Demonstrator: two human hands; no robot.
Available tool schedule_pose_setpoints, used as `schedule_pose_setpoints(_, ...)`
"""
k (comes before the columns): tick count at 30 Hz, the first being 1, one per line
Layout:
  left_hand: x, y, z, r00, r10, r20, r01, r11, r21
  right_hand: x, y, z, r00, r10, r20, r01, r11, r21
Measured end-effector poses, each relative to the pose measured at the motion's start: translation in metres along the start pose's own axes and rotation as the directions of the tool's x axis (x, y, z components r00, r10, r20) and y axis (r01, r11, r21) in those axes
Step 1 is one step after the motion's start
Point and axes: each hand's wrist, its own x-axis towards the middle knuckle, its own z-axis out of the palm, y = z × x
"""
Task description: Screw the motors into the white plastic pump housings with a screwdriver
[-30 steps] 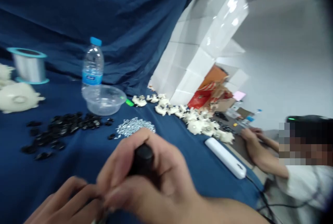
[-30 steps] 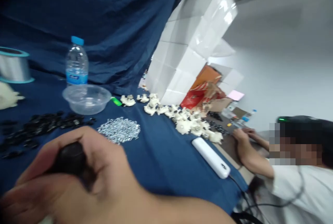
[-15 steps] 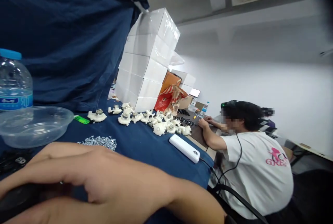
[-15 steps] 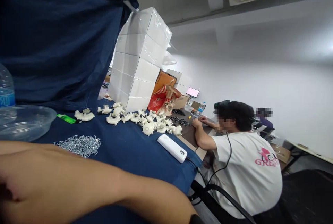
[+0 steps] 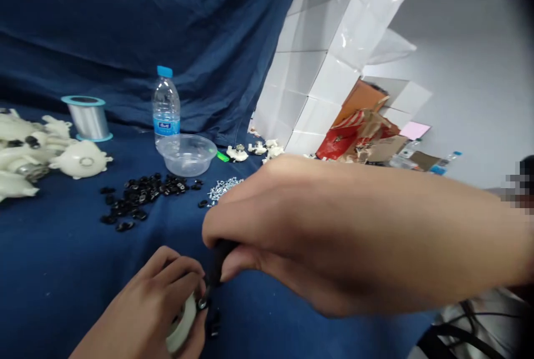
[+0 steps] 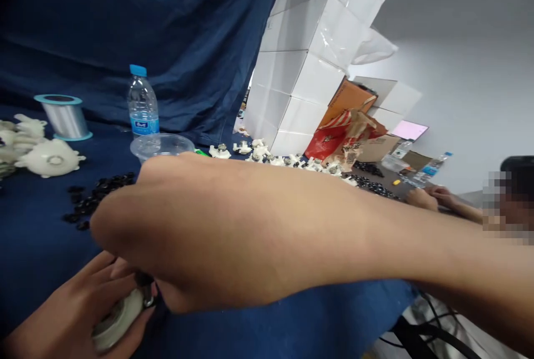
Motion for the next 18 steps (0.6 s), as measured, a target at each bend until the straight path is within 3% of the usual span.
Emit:
schedule_pose_setpoints(6,0.015,0.013,-0.013,0.985,-0.062,0.160,0.060,0.998,0.019,0.001,-0.009,0.006,0.986,0.123,-0.112,-0.118,0.992,0.055)
schedule_pose_setpoints(9,0.014,0.014,-0.014,0.980,-0.092,0.176,0.093,0.996,0.004,-0.002,-0.007,0.003,0.981,0.190,-0.045,-0.183,0.977,0.113)
schedule_pose_setpoints(12,0.013,0.016,-0.014,0.968,-0.148,0.204,0.156,0.988,-0.022,-0.006,-0.004,-0.001,0.989,0.122,0.080,-0.136,0.971,0.197)
schedule_pose_setpoints(15,0.014,0.019,-0.017,0.955,-0.178,0.239,0.195,0.980,-0.050,-0.008,-0.002,-0.002,0.994,0.073,0.086,-0.090,0.970,0.226)
schedule_pose_setpoints(18,0.017,0.023,-0.022,0.938,-0.196,0.286,0.222,0.973,-0.061,-0.005,-0.004,-0.003,0.993,0.109,0.054,-0.117,0.978,0.172)
